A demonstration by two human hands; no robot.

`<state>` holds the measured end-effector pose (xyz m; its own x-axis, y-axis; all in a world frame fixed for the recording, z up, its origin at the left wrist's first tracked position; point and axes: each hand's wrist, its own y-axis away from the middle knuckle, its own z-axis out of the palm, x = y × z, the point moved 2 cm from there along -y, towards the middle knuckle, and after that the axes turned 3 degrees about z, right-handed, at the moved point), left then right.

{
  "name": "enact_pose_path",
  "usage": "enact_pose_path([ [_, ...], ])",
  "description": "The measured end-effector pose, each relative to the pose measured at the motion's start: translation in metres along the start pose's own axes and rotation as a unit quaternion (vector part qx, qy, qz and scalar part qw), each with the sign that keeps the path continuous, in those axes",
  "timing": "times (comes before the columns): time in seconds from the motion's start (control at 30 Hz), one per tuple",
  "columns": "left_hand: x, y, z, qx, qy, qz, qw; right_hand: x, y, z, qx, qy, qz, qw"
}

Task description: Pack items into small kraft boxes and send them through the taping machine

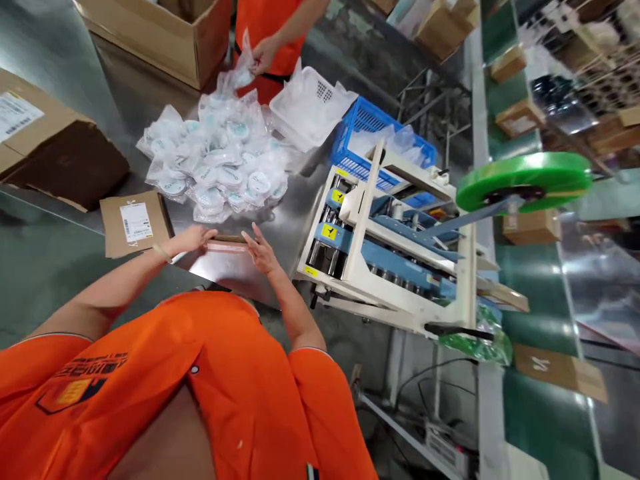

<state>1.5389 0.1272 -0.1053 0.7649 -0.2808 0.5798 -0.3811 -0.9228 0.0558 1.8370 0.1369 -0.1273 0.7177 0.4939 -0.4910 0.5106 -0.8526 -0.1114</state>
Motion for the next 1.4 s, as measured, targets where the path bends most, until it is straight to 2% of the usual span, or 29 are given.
enact_pose_path([
  [0.1, 0.008, -0.030, -0.005, -0.036, -0.032, -0.026, 0.998, -0.011, 0.026, 0.009, -0.020, 0.054, -0.029, 0.998],
  [0.2, 0.041, -0.060, 0.005, -0.034, -0.038, -0.006, 0.999, -0.020, 0.038, 0.011, -0.076, 0.041, -0.077, 0.993],
  [0.27, 0.068, -0.078, 0.016, -0.025, -0.032, 0.016, 0.999, -0.020, 0.031, 0.005, -0.123, -0.003, -0.089, 0.988],
  [0.33, 0.091, -0.089, 0.022, -0.011, -0.023, 0.029, 0.999, -0.015, 0.014, -0.005, -0.174, -0.080, -0.068, 0.979],
  [0.4, 0.103, -0.091, 0.020, 0.021, -0.020, 0.029, 0.999, -0.009, -0.001, -0.015, -0.204, -0.183, -0.025, 0.961],
  [0.43, 0.104, -0.088, 0.017, 0.051, -0.025, 0.017, 0.998, -0.006, -0.007, -0.019, -0.199, -0.233, -0.003, 0.952],
  [0.53, 0.092, -0.057, 0.007, 0.122, -0.051, -0.053, 0.990, -0.003, -0.010, -0.024, -0.129, -0.332, 0.035, 0.934],
  [0.6, 0.081, -0.030, 0.006, 0.105, -0.053, -0.069, 0.991, -0.004, -0.005, -0.022, -0.093, -0.352, 0.038, 0.931],
  [0.67, 0.075, -0.007, 0.011, 0.059, -0.040, -0.025, 0.997, -0.006, 0.000, -0.019, -0.081, -0.353, 0.040, 0.931],
  [0.73, 0.074, 0.004, 0.018, 0.032, -0.036, 0.029, 0.998, -0.007, 0.003, -0.019, -0.079, -0.341, 0.043, 0.936],
  [0.8, 0.077, 0.001, 0.024, 0.012, -0.041, 0.062, 0.997, -0.008, 0.002, -0.022, -0.085, -0.314, 0.043, 0.944],
  [0.87, 0.079, -0.011, 0.029, 0.002, -0.049, 0.061, 0.997, -0.009, -0.002, -0.027, -0.102, -0.271, 0.035, 0.957],
  [0.97, 0.076, -0.030, 0.036, 0.053, -0.063, -0.026, 0.996, -0.015, -0.013, -0.033, -0.119, -0.153, 0.001, 0.981],
  [1.07, 0.068, -0.034, 0.044, 0.116, -0.050, -0.129, 0.984, -0.023, -0.024, -0.036, -0.042, -0.004, -0.002, 0.999],
  [1.13, 0.061, -0.034, 0.049, 0.135, -0.011, -0.157, 0.978, -0.028, -0.024, -0.030, -0.005, 0.069, 0.025, 0.997],
  [1.2, 0.053, -0.036, 0.051, 0.147, 0.029, -0.158, 0.976, -0.033, -0.015, -0.017, -0.025, 0.107, 0.041, 0.993],
  [1.3, 0.043, -0.041, 0.054, 0.148, 0.073, -0.125, 0.978, -0.036, 0.002, -0.002, -0.056, 0.132, 0.045, 0.989],
  [1.4, 0.035, -0.037, 0.060, 0.185, 0.114, -0.116, 0.969, -0.029, 0.008, 0.000, -0.052, 0.132, 0.079, 0.987],
])
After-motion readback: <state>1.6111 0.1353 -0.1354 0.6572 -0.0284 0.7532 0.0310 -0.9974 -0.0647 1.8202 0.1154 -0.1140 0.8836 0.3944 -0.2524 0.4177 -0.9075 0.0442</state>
